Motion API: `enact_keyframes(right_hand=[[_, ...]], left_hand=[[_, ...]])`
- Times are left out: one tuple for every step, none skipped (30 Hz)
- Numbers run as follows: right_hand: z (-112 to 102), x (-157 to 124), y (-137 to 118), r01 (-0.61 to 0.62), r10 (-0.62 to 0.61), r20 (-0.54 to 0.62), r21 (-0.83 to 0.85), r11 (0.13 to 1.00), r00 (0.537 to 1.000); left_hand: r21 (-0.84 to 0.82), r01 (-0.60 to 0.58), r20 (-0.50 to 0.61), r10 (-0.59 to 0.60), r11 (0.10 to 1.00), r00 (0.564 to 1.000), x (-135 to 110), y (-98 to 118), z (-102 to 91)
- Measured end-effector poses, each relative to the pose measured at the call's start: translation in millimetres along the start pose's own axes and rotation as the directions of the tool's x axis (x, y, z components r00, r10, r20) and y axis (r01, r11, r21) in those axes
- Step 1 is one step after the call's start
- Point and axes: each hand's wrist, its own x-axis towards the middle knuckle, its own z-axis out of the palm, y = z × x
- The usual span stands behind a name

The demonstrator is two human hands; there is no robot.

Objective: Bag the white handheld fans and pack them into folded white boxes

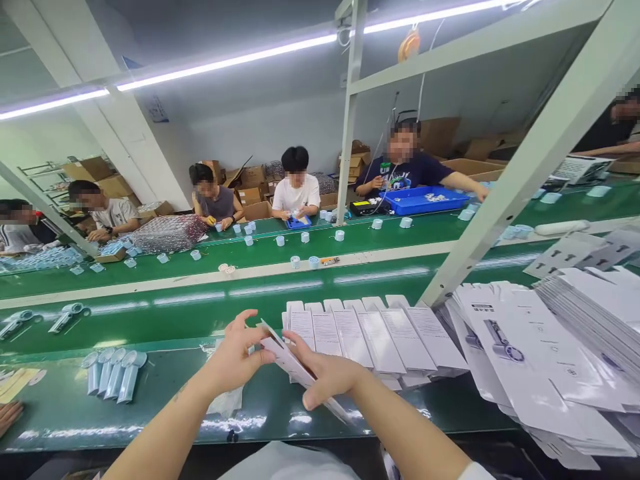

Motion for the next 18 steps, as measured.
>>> enact_keyframes(right_hand=[[0.1,7.6,3.9,0.001,-0.004,0.092,0.038,0.999,0.996],[1.6,15.3,7.3,-0.003,-0.008,0.155,0.070,0.998,0.988],[4.2,22.8,10.4,-0.010,-0.009,0.197,0.096,0.995,0.980],[7.6,30.1,13.6,-0.020,-0.006,0.226,0.114,0.993,0.974],[11.4,37.0,17.2,-0.036,0.004,0.258,0.122,0.992,0.966],[15.4,43.6,21.3,-0.056,0.017,0.300,0.121,0.991,0.954],[19.2,49.8,25.8,-0.078,0.034,0.361,0.108,0.991,0.932],[22.7,55.8,30.5,-0.096,0.049,0.436,0.086,0.992,0.899],[25.8,61.6,34.9,-0.109,0.064,0.512,0.059,0.992,0.857],[28.6,67.0,38.6,-0.115,0.072,0.576,0.039,0.993,0.814],[31.2,72.0,41.2,-0.115,0.068,0.621,0.036,0.993,0.781],[33.5,76.6,42.7,-0.106,0.045,0.634,0.058,0.993,0.772],[35.8,80.9,43.0,-0.088,0.009,0.614,0.098,0.991,0.789],[38.0,85.2,42.2,-0.062,-0.030,0.573,0.141,0.988,0.819],[40.2,89.5,40.9,-0.034,-0.064,0.533,0.171,0.985,0.844],[42.7,94.1,39.2,-0.007,-0.090,0.525,0.180,0.984,0.847],[45.2,98.8,37.5,0.017,-0.109,0.564,0.167,0.986,0.818],[47.9,103.7,36.0,0.038,-0.117,0.636,0.137,0.990,0.762]], left_hand=[[-0.003,-0.056,0.004,0.056,0.998,0.998,-5.6,0.6,-5.2],[-0.010,-0.104,0.001,0.104,0.995,0.995,-10.5,1.4,-10.3],[-0.021,-0.142,-0.002,0.142,0.990,0.990,-15.0,2.4,-15.3],[-0.038,-0.174,0.009,0.175,0.984,0.985,-19.2,3.6,-20.1],[-0.060,-0.201,0.028,0.203,0.978,0.979,-23.4,4.9,-24.8],[-0.084,-0.221,0.053,0.226,0.972,0.973,-27.6,6.4,-29.1],[-0.104,-0.237,0.079,0.245,0.966,0.966,-31.8,7.9,-33.1],[-0.120,-0.250,0.095,0.262,0.961,0.960,-36.2,9.4,-36.9],[-0.127,-0.263,0.099,0.276,0.956,0.956,-40.6,10.7,-40.4],[-0.127,-0.276,0.096,0.289,0.953,0.953,-44.9,11.7,-43.9],[-0.122,-0.290,0.086,0.301,0.949,0.950,-49.0,12.3,-47.4],[-0.115,-0.308,0.068,0.317,0.944,0.946,-52.9,12.5,-50.8],[-0.107,-0.327,0.039,0.333,0.939,0.942,-56.6,12.4,-54.1],[-0.097,-0.345,0.002,0.347,0.934,0.938,-59.8,12.1,-57.3],[-0.087,-0.360,-0.034,0.358,0.929,0.933,-62.6,11.6,-60.3],[-0.078,-0.372,-0.064,0.368,0.925,0.928,-64.8,11.2,-63.1],[-0.071,-0.379,-0.077,0.374,0.923,0.924,-66.3,10.9,-65.7],[-0.064,-0.381,-0.062,0.377,0.922,0.924,-67.3,10.7,-68.2]])
